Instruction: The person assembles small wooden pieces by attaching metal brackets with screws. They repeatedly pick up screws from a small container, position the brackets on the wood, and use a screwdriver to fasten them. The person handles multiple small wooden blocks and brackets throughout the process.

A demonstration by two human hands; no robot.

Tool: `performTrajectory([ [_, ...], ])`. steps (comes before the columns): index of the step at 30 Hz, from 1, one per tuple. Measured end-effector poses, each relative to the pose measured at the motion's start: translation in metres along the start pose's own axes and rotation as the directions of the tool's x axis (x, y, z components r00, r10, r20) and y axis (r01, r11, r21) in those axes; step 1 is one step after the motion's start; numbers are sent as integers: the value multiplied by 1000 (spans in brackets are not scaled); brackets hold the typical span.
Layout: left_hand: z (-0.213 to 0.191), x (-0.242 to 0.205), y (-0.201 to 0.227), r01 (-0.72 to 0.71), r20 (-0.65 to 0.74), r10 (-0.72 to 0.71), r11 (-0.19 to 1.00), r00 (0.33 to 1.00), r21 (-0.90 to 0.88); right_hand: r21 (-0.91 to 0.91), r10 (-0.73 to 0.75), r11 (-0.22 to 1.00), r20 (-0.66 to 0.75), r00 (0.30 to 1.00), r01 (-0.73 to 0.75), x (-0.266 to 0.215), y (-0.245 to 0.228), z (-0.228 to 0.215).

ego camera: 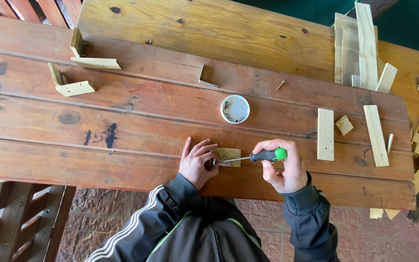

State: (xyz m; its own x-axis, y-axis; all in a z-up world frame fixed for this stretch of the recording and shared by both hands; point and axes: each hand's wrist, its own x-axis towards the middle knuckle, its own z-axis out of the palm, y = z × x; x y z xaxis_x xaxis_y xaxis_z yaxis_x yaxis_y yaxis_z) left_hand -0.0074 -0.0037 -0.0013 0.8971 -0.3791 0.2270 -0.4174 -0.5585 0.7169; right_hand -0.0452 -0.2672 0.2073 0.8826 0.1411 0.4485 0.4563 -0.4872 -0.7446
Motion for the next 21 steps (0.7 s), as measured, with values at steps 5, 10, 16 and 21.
performTrajectory([
  [5,-2,-1,2,14,12,-14,1000,1000,6,13,-5,1000,9,1000,4,3,1,10],
  [10,-3,0,3,14,8,-14,1000,1000,15,-47,-8,999,51,999,10,12,-5,12],
  [16,-3,0,-3,-11,38,11,1000,999,16,-103,-56,991,288,956,89,40,-41,22],
  [21,-1,0,-8,-18,50,17,1000,999,19,-128,-132,979,199,971,160,40,-39,43],
])
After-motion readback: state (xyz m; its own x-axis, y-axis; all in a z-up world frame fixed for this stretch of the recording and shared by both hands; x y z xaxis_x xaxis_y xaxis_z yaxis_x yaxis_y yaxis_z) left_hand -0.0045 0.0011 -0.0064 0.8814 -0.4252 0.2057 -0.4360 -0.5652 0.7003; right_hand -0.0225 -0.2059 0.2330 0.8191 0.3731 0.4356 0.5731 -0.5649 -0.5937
